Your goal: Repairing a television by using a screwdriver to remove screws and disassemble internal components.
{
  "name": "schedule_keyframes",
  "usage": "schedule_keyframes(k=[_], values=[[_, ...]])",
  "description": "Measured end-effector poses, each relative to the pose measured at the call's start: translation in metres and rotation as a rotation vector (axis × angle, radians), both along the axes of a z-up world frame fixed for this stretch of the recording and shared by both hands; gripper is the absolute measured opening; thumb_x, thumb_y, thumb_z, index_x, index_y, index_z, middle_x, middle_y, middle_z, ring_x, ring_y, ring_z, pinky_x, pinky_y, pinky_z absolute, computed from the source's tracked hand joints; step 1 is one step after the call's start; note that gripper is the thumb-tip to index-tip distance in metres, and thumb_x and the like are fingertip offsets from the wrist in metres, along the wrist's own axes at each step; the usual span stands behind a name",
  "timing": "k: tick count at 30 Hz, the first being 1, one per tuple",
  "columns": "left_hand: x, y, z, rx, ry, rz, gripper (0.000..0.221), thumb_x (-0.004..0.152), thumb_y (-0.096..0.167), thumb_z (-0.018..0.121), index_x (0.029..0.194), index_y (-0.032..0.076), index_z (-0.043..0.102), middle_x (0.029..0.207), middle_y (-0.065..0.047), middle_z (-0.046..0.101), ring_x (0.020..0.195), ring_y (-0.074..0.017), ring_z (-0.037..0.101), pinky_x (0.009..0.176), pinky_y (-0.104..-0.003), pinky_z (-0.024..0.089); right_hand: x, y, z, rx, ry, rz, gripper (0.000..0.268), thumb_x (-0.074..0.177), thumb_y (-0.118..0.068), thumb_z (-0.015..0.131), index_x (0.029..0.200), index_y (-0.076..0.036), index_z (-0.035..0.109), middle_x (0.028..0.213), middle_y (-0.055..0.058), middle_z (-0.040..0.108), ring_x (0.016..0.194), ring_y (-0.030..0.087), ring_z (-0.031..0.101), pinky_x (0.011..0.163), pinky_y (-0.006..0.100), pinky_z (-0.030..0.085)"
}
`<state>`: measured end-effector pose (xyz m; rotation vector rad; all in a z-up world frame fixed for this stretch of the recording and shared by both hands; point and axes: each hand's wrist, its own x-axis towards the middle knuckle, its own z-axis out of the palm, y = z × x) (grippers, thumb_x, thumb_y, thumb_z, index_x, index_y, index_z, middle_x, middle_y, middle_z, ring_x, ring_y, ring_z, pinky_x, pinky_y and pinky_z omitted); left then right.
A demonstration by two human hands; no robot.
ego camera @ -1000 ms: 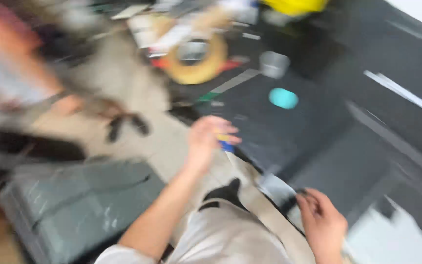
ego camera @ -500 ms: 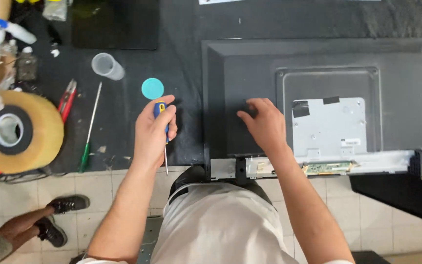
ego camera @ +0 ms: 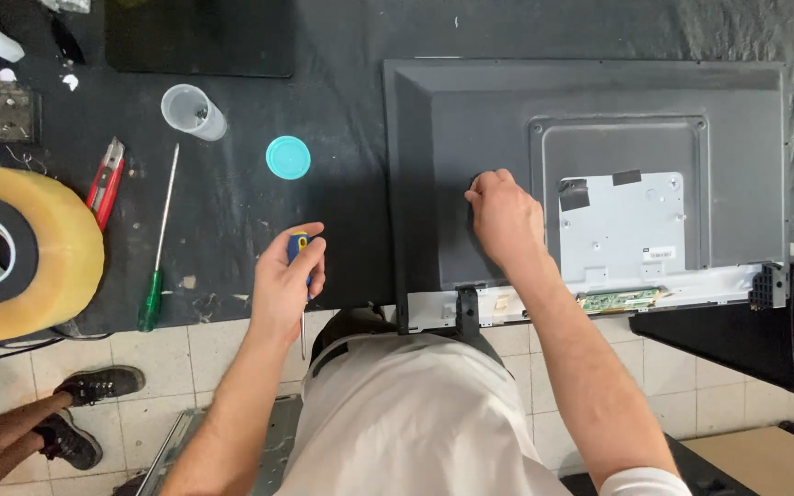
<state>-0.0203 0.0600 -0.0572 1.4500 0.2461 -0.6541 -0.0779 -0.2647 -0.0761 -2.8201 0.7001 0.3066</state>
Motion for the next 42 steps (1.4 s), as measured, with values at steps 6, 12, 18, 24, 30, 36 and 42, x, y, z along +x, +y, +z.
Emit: schedule_keyframes(k=[6,12,18,24,30,36,42], values=[[-0.005,0.006,-0.007,0.008,0.013,0.054,0.031,0.112,0.020,0.069,0.138,0.005,0.066,0.076,-0.008,0.063,0.049,-0.0130,0.058,0.054,-0.025,0.050,-0.020,-0.036,0.008,0.288,-0.168,-0.123,0.019,0.114,-0.026,0.068,0.114,-0.008,0.075,0.102,0.020,0.072,0.104,0.050,0.074,0.091,0.062,0.058],[-0.026,-0.006,0.010,-0.131,-0.042,0.227,0.041,0.119,0.043,0.046,0.127,0.006,0.062,0.064,-0.020,0.066,0.040,-0.0263,0.061,0.041,-0.026,0.039,-0.091,-0.087,-0.018,1.579,-0.781,-0.981,0.007,0.097,-0.010,0.080,0.094,-0.010,0.074,0.096,0.008,0.080,0.081,0.010,0.080,0.077,0.019,0.070],[-0.074,-0.048,0.029,-0.074,-0.114,0.159,0.035,0.119,0.040,0.050,0.126,0.008,0.063,0.061,-0.014,0.065,0.043,-0.0203,0.058,0.040,-0.022,0.045,-0.119,-0.093,-0.013,1.936,-0.962,-1.204,0.006,0.097,0.004,0.078,0.096,0.000,0.073,0.098,0.011,0.084,0.089,0.016,0.085,0.086,0.028,0.072],[-0.149,-0.102,0.036,-0.218,-0.066,0.271,0.041,0.114,0.035,0.059,0.142,0.007,0.047,0.091,-0.021,0.076,0.070,-0.0271,0.079,0.048,-0.032,0.065,-0.168,-0.071,-0.010,1.875,-0.779,-0.822,0.009,0.107,-0.008,0.074,0.113,-0.013,0.076,0.099,0.004,0.083,0.087,0.015,0.083,0.083,0.026,0.072],[-0.223,-0.137,0.054,-0.217,-0.245,0.308,0.029,0.114,0.025,0.057,0.132,0.005,0.047,0.104,-0.030,0.080,0.091,-0.0377,0.085,0.078,-0.044,0.074,-0.232,-0.045,-0.060,1.996,-0.637,-0.681,0.013,0.112,-0.012,0.065,0.117,-0.003,0.072,0.100,0.017,0.079,0.092,0.029,0.083,0.086,0.040,0.074],[-0.273,-0.149,0.046,-0.202,-0.593,0.289,0.038,0.110,0.025,0.054,0.132,0.003,0.033,0.114,-0.041,0.072,0.099,-0.0467,0.083,0.085,-0.046,0.073,-0.271,0.002,-0.045,2.058,-0.296,-0.734,0.023,0.109,-0.028,0.069,0.108,-0.006,0.073,0.107,0.021,0.086,0.098,0.033,0.085,0.089,0.051,0.071],[-0.283,-0.150,0.040,-0.046,-0.821,0.148,0.044,0.095,-0.004,0.074,0.119,0.002,0.038,0.107,-0.032,0.080,0.094,-0.0374,0.085,0.080,-0.040,0.073,-0.285,0.016,-0.045,2.105,-0.228,-0.958,0.025,0.112,-0.032,0.066,0.108,-0.010,0.077,0.107,0.012,0.087,0.095,0.025,0.086,0.088,0.043,0.071]])
